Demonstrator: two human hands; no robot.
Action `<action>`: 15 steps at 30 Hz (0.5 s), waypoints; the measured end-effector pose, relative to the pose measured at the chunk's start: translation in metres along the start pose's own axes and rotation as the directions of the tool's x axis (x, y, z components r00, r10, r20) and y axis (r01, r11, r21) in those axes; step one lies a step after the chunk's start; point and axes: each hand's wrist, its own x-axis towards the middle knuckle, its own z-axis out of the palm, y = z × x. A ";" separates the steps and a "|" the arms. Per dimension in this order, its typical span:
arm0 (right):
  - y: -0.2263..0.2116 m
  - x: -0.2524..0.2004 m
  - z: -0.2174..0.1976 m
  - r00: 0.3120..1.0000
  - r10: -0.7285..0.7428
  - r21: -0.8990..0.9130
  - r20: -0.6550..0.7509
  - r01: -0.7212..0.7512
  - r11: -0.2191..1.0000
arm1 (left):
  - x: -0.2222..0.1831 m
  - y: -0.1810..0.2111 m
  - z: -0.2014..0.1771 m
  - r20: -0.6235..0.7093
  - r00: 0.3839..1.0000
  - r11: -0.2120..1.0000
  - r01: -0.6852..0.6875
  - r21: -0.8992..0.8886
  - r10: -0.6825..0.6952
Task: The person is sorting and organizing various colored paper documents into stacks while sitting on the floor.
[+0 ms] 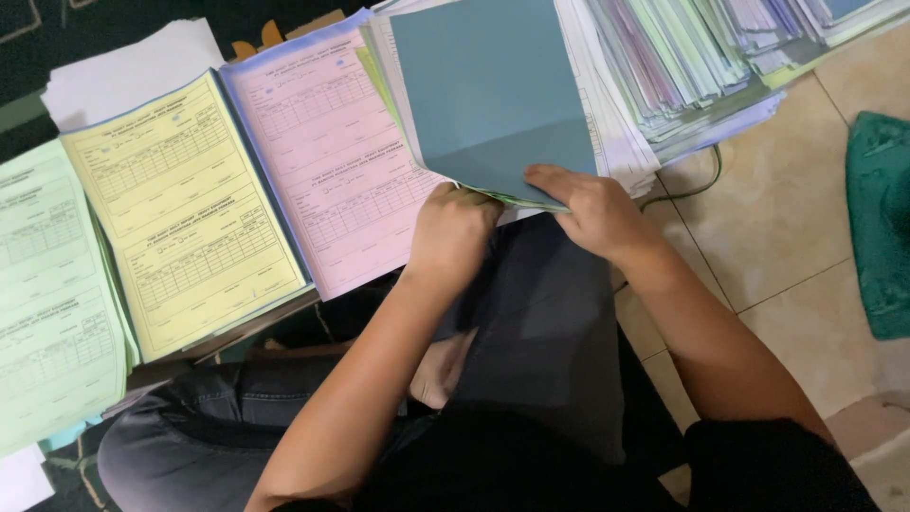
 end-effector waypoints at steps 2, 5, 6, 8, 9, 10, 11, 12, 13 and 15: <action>0.005 -0.001 0.003 1.000 -0.007 0.016 0.016 0.007 1.000 | -0.005 0.003 0.003 0.004 0.999 0.999 0.041 0.010 -0.041; 0.009 -0.001 0.001 0.999 0.025 0.077 0.045 -0.028 0.997 | -0.010 0.000 0.016 0.012 0.997 0.997 0.075 0.009 -0.075; 0.010 -0.001 -0.001 0.996 0.054 0.121 0.068 -0.062 0.991 | -0.011 -0.002 0.021 0.011 0.997 0.997 0.079 0.000 -0.079; 0.015 -0.004 0.000 0.994 0.071 0.124 0.078 -0.080 0.989 | -0.011 0.002 0.020 0.021 0.992 0.993 0.121 -0.003 -0.121; 0.017 -0.005 0.001 0.992 0.091 0.129 0.091 -0.102 0.986 | -0.011 0.003 0.019 0.035 0.986 0.986 0.164 -0.007 -0.164; 0.019 -0.005 0.003 0.992 0.089 0.129 0.090 -0.101 0.986 | -0.012 0.002 0.022 0.035 0.986 0.986 0.164 -0.005 -0.164; 0.020 -0.006 0.005 0.991 0.102 0.123 0.091 -0.113 0.986 | -0.013 0.001 0.025 0.042 0.985 0.986 0.168 -0.018 -0.167; 0.022 -0.006 0.007 0.989 0.115 0.117 0.091 -0.126 0.985 | -0.014 0.000 0.028 0.050 0.984 0.985 0.172 -0.031 -0.171; 0.021 -0.006 0.007 0.989 0.114 0.118 0.094 -0.125 0.985 | -0.013 0.000 0.027 0.051 0.983 0.984 0.176 -0.030 -0.174; 0.019 -0.006 0.007 0.990 0.111 0.102 0.087 -0.120 0.988 | -0.011 0.001 0.027 0.033 0.981 0.980 0.191 -0.050 -0.190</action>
